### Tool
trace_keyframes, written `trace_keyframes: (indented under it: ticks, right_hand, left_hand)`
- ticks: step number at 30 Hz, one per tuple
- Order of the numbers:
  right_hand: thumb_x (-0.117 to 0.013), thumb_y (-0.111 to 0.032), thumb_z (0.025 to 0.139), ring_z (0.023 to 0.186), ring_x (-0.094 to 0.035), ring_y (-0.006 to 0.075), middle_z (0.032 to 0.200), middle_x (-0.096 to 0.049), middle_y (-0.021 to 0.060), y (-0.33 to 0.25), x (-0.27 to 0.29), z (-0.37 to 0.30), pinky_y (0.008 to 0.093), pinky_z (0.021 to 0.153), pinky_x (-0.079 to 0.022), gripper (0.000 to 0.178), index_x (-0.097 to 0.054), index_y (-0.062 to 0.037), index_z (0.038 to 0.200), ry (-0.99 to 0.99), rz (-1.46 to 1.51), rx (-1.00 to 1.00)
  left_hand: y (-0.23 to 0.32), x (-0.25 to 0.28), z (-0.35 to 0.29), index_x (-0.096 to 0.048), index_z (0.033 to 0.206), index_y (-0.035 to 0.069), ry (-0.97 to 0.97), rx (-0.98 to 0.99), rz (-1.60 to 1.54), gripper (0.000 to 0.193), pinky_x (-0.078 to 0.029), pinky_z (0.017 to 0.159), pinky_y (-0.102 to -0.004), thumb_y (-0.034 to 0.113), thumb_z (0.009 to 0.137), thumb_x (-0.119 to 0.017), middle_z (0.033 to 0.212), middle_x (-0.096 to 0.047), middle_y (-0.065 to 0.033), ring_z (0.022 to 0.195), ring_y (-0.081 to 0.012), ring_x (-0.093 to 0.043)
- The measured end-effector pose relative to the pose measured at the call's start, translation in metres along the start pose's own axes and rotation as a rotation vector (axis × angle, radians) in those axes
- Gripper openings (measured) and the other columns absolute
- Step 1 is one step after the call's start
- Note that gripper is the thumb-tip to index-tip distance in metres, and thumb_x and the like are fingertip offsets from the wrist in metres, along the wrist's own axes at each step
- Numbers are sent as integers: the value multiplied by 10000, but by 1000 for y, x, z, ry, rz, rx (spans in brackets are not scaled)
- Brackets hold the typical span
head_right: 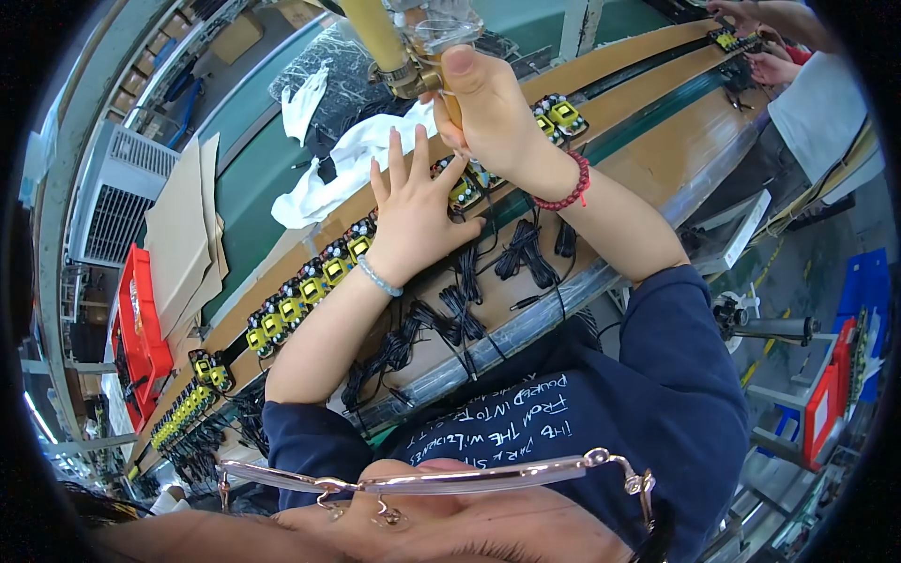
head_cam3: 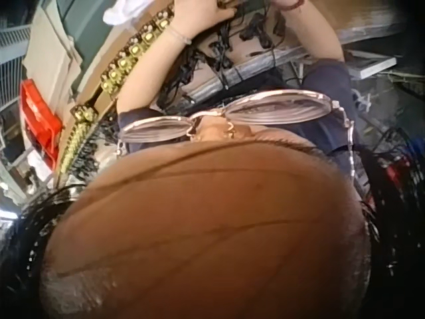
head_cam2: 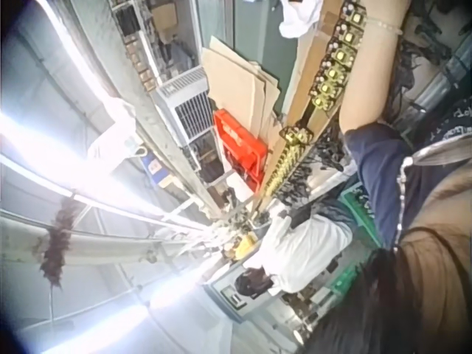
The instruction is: Manually applying a substance to electronic components using a dispensing tool on an assembly line.
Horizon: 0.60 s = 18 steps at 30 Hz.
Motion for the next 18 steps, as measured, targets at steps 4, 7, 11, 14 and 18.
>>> trace_keyframes:
  ticks: [4, 7, 11, 14, 18]
  right_hand:
    - [-345, -660, 899, 411, -384, 52, 483, -419, 11, 0, 0, 1, 197, 382, -299, 675, -495, -8, 815, -12, -1, -12]
    - [-326, -658, 905, 402, -387, 60, 480, -419, 13, -1, 0, 4, 203, 385, -316, 661, -483, -27, 790, -24, 6, -29]
    - [-294, -659, 910, 386, -398, 74, 460, -407, 15, -6, 1, 9, 214, 389, -344, 663, -453, -51, 698, -35, -38, 10]
    - [-262, -679, 900, 381, -400, 78, 449, -397, 16, -9, -4, 10, 218, 390, -351, 699, -417, -61, 614, -66, -61, 16]
    - [-224, -723, 873, 377, -394, 86, 445, -388, 20, -9, -21, 7, 223, 387, -343, 749, -378, -65, 548, -120, -30, -8]
  left_hand:
    - [-1, 1, -1, -509, 1319, 207, 32, -15, 0, 756, -132, 1057, -639, 417, 633, -746, 1440, -302, -245, 1369, -469, -142]
    - [-7, 0, -1, -525, 1310, 209, 9, 14, -57, 722, -138, 1067, -620, 441, 656, -725, 1401, -380, -227, 1352, -457, -214]
    - [-9, 15, -8, -532, 1310, 221, 42, 50, 81, 702, -154, 1066, -617, 457, 673, -709, 1382, -418, -208, 1338, -450, -257]
    - [-12, 18, -12, -523, 1318, 225, 29, 58, 95, 716, -170, 1061, -619, 453, 668, -717, 1391, -408, -208, 1339, -455, -255]
    - [-18, 10, -15, -533, 1301, 214, -6, 51, 18, 723, -187, 1061, -614, 436, 644, -737, 1401, -395, -210, 1343, -460, -245]
Point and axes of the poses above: each hand's wrist, its own z-axis towards the middle knuckle, its own x-axis out of the back of the hand, y = z × x, the point moved 8 cm from there along z, towards the middle knuckle
